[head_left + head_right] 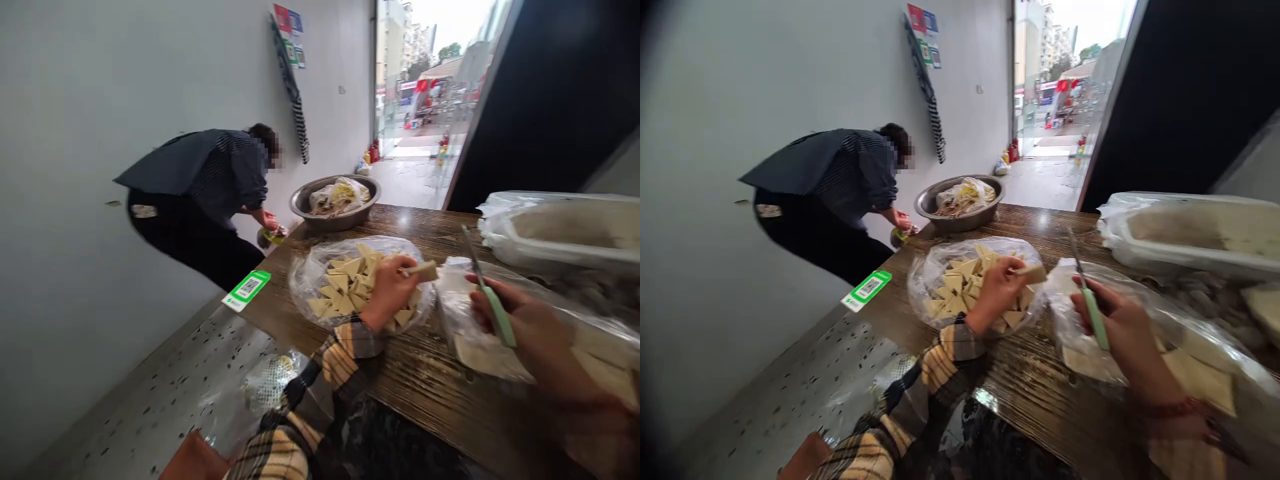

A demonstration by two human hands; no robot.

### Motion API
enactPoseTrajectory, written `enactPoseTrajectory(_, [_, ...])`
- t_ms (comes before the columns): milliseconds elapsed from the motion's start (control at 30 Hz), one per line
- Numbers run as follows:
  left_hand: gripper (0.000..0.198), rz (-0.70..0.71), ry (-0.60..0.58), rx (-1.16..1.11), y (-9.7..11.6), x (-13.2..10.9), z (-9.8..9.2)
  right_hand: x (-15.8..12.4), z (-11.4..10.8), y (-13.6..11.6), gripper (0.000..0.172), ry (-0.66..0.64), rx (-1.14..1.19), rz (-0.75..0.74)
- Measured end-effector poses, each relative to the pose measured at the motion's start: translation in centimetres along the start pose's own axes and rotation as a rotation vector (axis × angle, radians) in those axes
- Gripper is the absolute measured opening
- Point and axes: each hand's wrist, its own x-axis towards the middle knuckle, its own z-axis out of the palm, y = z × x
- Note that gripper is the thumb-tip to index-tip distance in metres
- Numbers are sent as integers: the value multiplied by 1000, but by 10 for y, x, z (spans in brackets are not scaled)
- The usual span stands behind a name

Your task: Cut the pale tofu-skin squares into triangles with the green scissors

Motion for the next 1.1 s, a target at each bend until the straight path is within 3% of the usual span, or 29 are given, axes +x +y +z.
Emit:
enactPoseTrajectory(100, [15, -123, 68, -281, 2, 5, -6, 4, 2, 6, 67, -118, 189, 20])
enactPoseTrajectory(300, [29, -198, 100, -588, 10, 11, -15, 5, 6, 4, 64, -131, 211, -16])
enactPoseTrajectory(767, [39, -263, 14, -702, 18, 9, -20, 3, 7, -3, 67, -174, 87, -46])
enactPoseTrajectory(900, [36, -275, 28, -684, 13, 10, -20, 3, 9, -1, 65, -190, -10, -85])
enactPoseTrajectory(1100, [26, -135, 168, -485, 1, 12, -20, 2, 8, 3, 62, -178, -105, -140])
